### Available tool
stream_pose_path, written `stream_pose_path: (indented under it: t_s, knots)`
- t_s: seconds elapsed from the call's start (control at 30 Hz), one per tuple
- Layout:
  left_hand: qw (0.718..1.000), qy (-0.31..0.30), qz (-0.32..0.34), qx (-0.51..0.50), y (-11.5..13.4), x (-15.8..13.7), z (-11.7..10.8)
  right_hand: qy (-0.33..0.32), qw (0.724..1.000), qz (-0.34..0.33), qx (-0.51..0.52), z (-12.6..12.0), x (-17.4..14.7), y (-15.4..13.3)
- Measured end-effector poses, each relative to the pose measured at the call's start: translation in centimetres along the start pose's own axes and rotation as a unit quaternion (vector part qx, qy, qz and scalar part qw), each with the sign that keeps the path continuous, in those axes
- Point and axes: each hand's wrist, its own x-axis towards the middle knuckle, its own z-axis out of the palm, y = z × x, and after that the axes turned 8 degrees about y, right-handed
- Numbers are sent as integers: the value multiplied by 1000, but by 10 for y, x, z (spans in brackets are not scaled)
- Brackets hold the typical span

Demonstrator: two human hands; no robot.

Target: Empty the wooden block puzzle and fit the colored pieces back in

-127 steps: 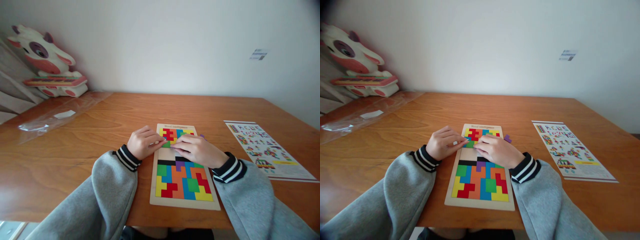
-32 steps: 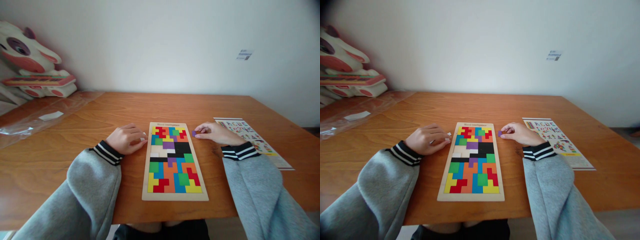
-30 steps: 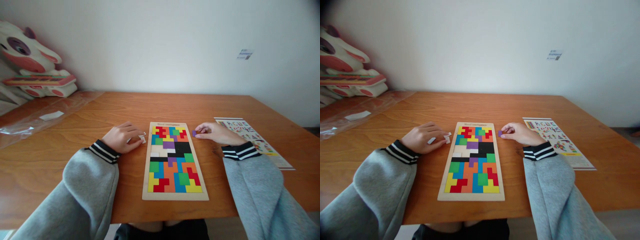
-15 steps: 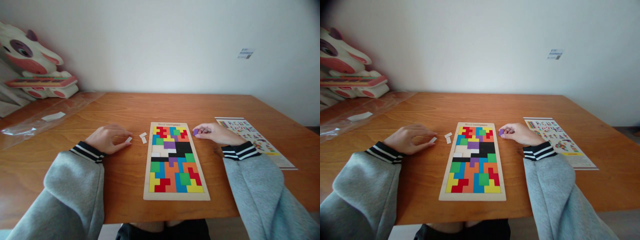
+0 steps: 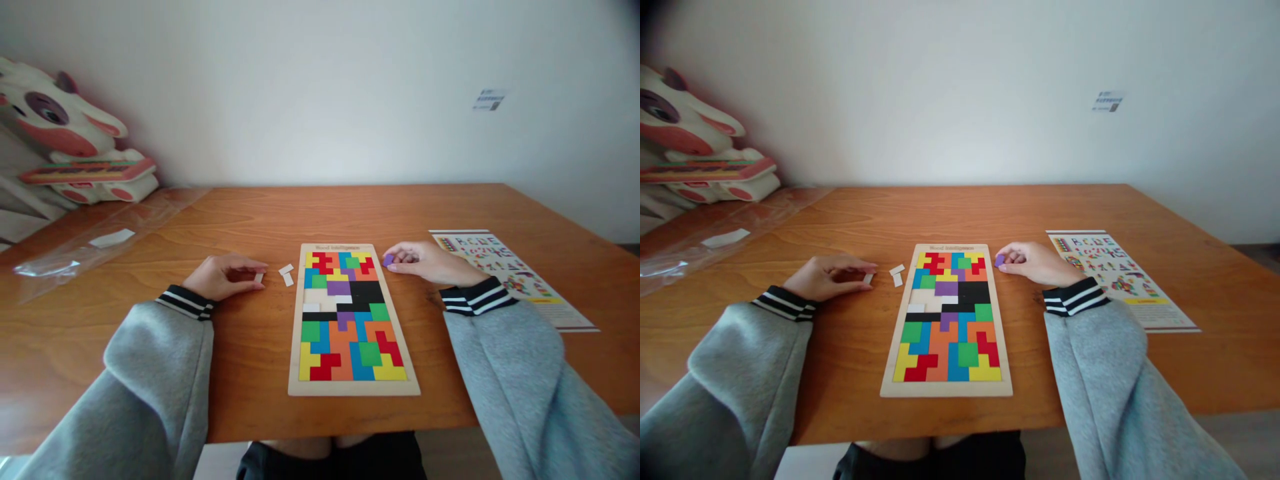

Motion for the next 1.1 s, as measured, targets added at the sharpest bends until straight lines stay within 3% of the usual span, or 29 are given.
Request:
stream_pose_path:
  t_s: [0.13,0.23,0.37,0.43,0.7,0.77,0.93,1.1]
  knots:
    - [999,26,-16,-37,22,5,15,-2,1000,-3,-12,1,1,-1]
    - [993,62,51,-84,51,12,36,3,1000,-5,-23,1,1,-5]
    - [981,30,132,-137,83,20,61,9,999,-9,-35,2,0,-10]
    - [979,14,135,-153,90,22,67,7,999,-10,-41,2,0,-11]
    - [968,33,-25,-249,93,18,77,5,998,-20,-57,2,2,-9]
    - [974,35,-10,-222,95,19,76,4,998,-18,-60,2,3,-8]
    - [983,10,115,-143,99,22,70,5,998,-15,-66,2,2,-9]
    - [981,13,152,-119,100,23,73,4,998,-13,-64,2,1,-12]
